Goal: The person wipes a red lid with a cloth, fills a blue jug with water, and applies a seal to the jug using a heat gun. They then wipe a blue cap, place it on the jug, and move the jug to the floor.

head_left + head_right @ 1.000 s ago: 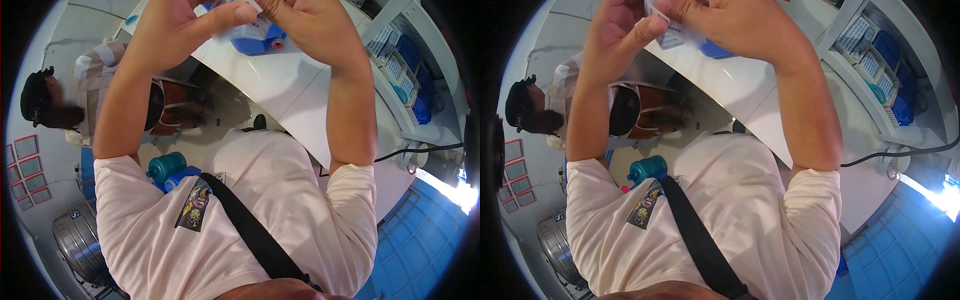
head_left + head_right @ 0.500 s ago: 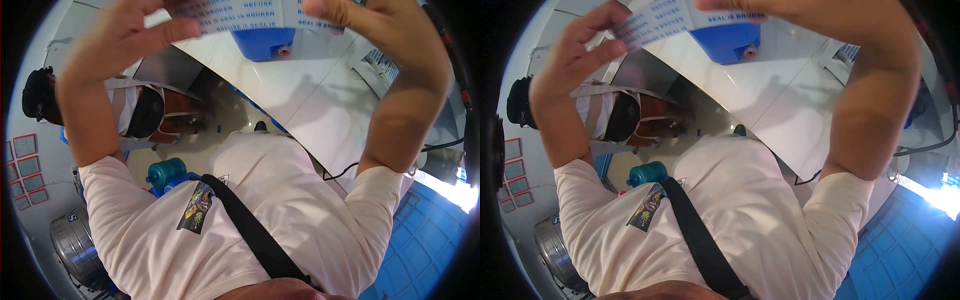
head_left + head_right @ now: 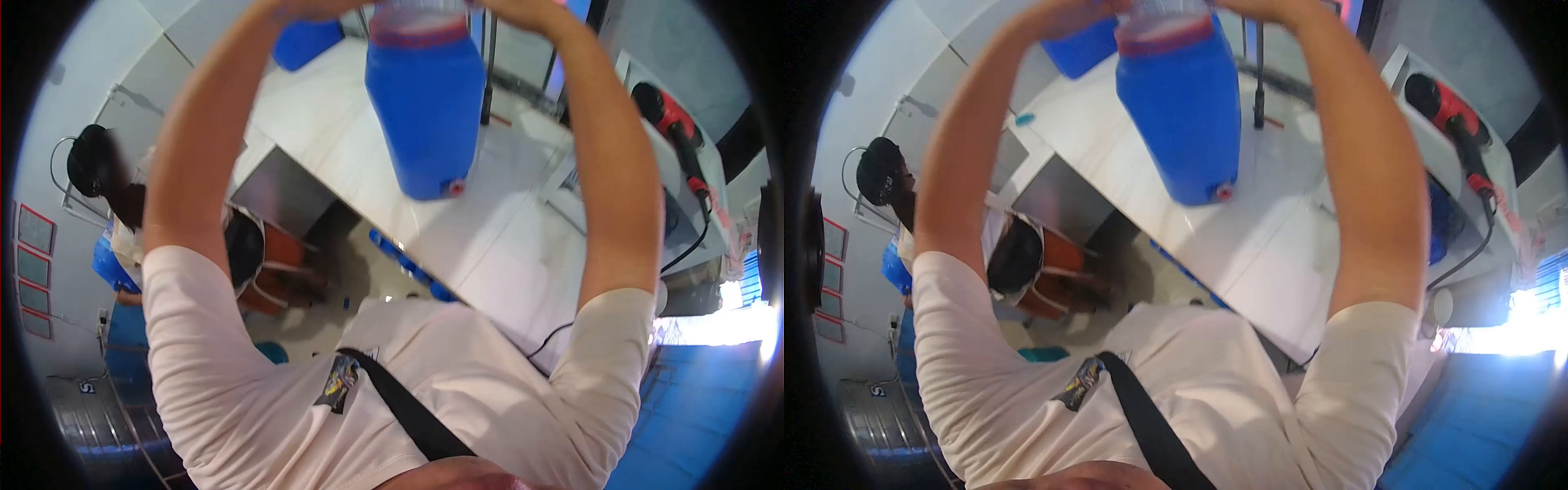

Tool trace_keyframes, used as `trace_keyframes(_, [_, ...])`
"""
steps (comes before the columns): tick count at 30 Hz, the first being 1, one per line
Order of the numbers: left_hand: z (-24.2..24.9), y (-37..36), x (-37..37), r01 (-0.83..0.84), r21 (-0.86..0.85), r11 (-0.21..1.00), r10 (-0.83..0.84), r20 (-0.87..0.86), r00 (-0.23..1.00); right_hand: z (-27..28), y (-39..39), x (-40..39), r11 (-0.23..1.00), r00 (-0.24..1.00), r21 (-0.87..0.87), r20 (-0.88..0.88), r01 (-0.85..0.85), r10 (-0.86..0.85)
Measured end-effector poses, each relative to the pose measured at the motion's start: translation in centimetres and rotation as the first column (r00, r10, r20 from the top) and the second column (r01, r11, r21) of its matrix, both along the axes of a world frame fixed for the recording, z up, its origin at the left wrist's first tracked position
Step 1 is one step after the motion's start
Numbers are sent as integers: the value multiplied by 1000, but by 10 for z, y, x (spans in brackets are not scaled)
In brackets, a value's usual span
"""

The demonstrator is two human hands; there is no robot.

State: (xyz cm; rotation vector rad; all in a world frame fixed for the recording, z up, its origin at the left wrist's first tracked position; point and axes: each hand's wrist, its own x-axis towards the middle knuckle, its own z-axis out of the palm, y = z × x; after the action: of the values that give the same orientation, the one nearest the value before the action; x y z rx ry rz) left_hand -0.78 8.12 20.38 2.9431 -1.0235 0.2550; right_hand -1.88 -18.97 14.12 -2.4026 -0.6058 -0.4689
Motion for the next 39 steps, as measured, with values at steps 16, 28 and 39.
trace_keyframes(16, [-8,22,14,236,-267,935,-317,-323,892,5,12,-12,975,964,49,-147,-217,222])
trace_keyframes(28, [-5,30,2,482,-141,865,-494,-64,867,17,-2,-14,947,956,-141,-93,-289,278])
trace_keyframes(39, [1,34,-26,481,-38,876,-482,-40,875,42,19,-62,902,969,-353,-116,-247,220])
